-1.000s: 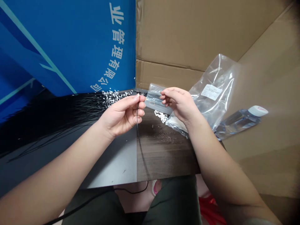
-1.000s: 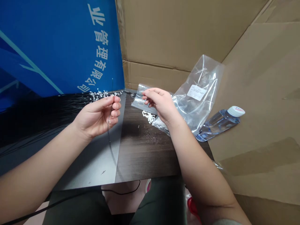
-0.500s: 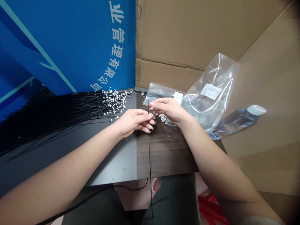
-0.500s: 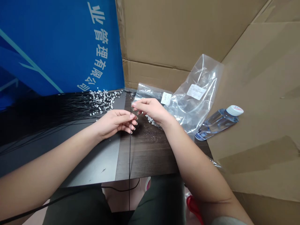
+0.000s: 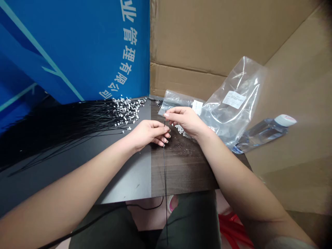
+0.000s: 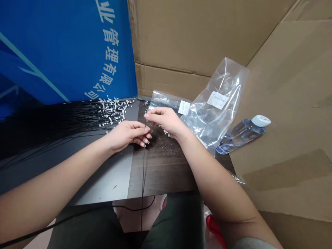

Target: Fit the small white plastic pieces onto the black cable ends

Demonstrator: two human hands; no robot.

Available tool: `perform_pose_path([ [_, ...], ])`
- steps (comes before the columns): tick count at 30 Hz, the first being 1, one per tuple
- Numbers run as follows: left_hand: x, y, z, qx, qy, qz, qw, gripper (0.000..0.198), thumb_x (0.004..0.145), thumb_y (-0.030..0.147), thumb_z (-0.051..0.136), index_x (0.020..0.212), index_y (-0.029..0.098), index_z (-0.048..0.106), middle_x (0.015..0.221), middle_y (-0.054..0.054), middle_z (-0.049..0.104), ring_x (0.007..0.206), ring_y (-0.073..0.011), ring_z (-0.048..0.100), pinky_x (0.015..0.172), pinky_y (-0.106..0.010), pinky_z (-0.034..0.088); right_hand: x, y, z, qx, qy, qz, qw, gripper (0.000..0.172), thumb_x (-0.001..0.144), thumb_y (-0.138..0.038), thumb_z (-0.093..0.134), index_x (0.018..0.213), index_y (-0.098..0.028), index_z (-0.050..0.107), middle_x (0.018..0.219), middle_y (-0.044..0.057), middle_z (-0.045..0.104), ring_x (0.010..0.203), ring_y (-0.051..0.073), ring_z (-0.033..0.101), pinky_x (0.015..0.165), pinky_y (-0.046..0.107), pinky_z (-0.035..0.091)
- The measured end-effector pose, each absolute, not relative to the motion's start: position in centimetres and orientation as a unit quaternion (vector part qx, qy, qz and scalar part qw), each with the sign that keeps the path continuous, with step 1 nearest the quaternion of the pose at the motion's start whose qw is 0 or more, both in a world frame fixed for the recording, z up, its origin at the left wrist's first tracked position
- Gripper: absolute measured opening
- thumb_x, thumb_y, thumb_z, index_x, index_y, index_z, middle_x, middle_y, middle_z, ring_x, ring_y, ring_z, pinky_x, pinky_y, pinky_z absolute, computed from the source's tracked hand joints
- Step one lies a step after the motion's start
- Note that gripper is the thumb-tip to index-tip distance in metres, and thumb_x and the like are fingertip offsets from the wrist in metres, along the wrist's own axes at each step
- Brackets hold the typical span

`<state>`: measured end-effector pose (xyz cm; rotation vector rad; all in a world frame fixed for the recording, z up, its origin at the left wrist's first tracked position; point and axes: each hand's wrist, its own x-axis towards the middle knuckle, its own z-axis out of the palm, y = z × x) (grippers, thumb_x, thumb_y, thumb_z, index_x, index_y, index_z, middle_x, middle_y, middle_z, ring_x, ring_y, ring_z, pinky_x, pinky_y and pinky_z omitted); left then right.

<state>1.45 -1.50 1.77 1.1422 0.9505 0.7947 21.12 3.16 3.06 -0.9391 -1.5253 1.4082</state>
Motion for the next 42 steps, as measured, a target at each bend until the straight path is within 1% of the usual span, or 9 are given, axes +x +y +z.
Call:
perform_pose_path([
  [4,1.58,-1.47,1.74,0.511,0.437,0.346,0.654,0.02,0.087,0.03,0.083,0.084,0.011,0.076,0.087,-0.011,0.078,0.068,-0.0159,0.074,0.063,-0.028,0.063,20.94,2.94,3.26,-0.381,-0.612,0.548,0.424,0.031,0.073,-0.043,0.094,0.079,-0.018,0.077,0.084,0.001,0.072,0.07,0.012,0.057,0.07,0.029,0.046],
  [11,1.7,-1.66,1.49,0.525,0.441,0.339,0.644,0.022,0.088,0.032,0.082,0.083,0.011,0.076,0.087,-0.011,0.078,0.069,-0.0156,0.074,0.062,-0.028,0.062,20.75,2.94,3.22,-0.382,-0.604,0.545,0.439,0.033,0.071,-0.044,0.094,0.079,-0.018,0.075,0.081,0.0,0.07,0.068,0.012,0.055,0.07,0.031,0.046],
  [17,1.67,-1.52,1.24,0.526,0.443,0.342,0.641,0.023,0.087,0.033,0.082,0.083,0.011,0.075,0.088,-0.012,0.079,0.069,-0.0165,0.074,0.062,-0.029,0.062,20.67,2.8,3.31,-0.374,-0.613,0.537,0.443,0.031,0.073,-0.042,0.093,0.079,-0.018,0.075,0.079,0.0,0.069,0.068,0.011,0.055,0.07,0.031,0.047],
  [21,1.72,-1.54,1.42,0.516,0.437,0.371,0.636,0.022,0.087,0.033,0.083,0.091,0.012,0.076,0.09,-0.011,0.079,0.07,-0.0166,0.075,0.064,-0.029,0.062,20.63,2.68,3.4,-0.367,-0.622,0.534,0.44,0.028,0.075,-0.041,0.091,0.081,-0.018,0.075,0.081,0.0,0.069,0.07,0.012,0.057,0.073,0.031,0.049],
  [25,1.69,-1.58,1.63,0.499,0.426,0.42,0.627,0.023,0.088,0.034,0.083,0.098,0.014,0.076,0.091,-0.008,0.079,0.07,-0.0152,0.075,0.071,-0.031,0.064,20.52,2.58,3.36,-0.353,-0.635,0.534,0.432,0.025,0.077,-0.039,0.089,0.082,-0.018,0.076,0.081,0.001,0.07,0.075,0.014,0.061,0.078,0.033,0.052],
  [28,1.64,-1.55,1.67,0.494,0.422,0.438,0.622,0.024,0.086,0.035,0.084,0.095,0.014,0.075,0.088,-0.006,0.078,0.068,-0.0143,0.074,0.071,-0.031,0.063,20.47,2.56,3.25,-0.346,-0.64,0.534,0.431,0.027,0.077,-0.041,0.089,0.082,-0.018,0.075,0.082,0.001,0.071,0.078,0.015,0.063,0.081,0.035,0.053],
  [32,1.72,-1.55,1.76,0.491,0.427,0.444,0.615,0.025,0.084,0.035,0.086,0.09,0.014,0.073,0.083,-0.005,0.076,0.065,-0.0133,0.072,0.069,-0.03,0.062,20.48,2.58,3.15,-0.348,-0.635,0.536,0.433,0.027,0.077,-0.041,0.09,0.082,-0.018,0.075,0.081,0.001,0.071,0.077,0.015,0.062,0.081,0.034,0.052],
  [35,1.81,-1.57,1.76,0.493,0.434,0.445,0.609,0.024,0.084,0.034,0.086,0.089,0.014,0.073,0.082,-0.004,0.076,0.065,-0.0129,0.072,0.068,-0.029,0.061,20.47,2.59,3.13,-0.349,-0.636,0.534,0.434,0.028,0.077,-0.041,0.09,0.085,-0.018,0.076,0.083,0.001,0.071,0.078,0.015,0.062,0.081,0.034,0.052],
  [42,1.82,-1.53,1.67,0.495,0.438,0.444,0.605,0.024,0.084,0.035,0.085,0.088,0.014,0.073,0.083,-0.005,0.076,0.066,-0.0134,0.072,0.069,-0.03,0.061,20.33,2.54,3.25,-0.354,-0.642,0.522,0.436,0.029,0.076,-0.042,0.09,0.083,-0.018,0.075,0.083,0.001,0.07,0.079,0.015,0.062,0.082,0.035,0.052],
])
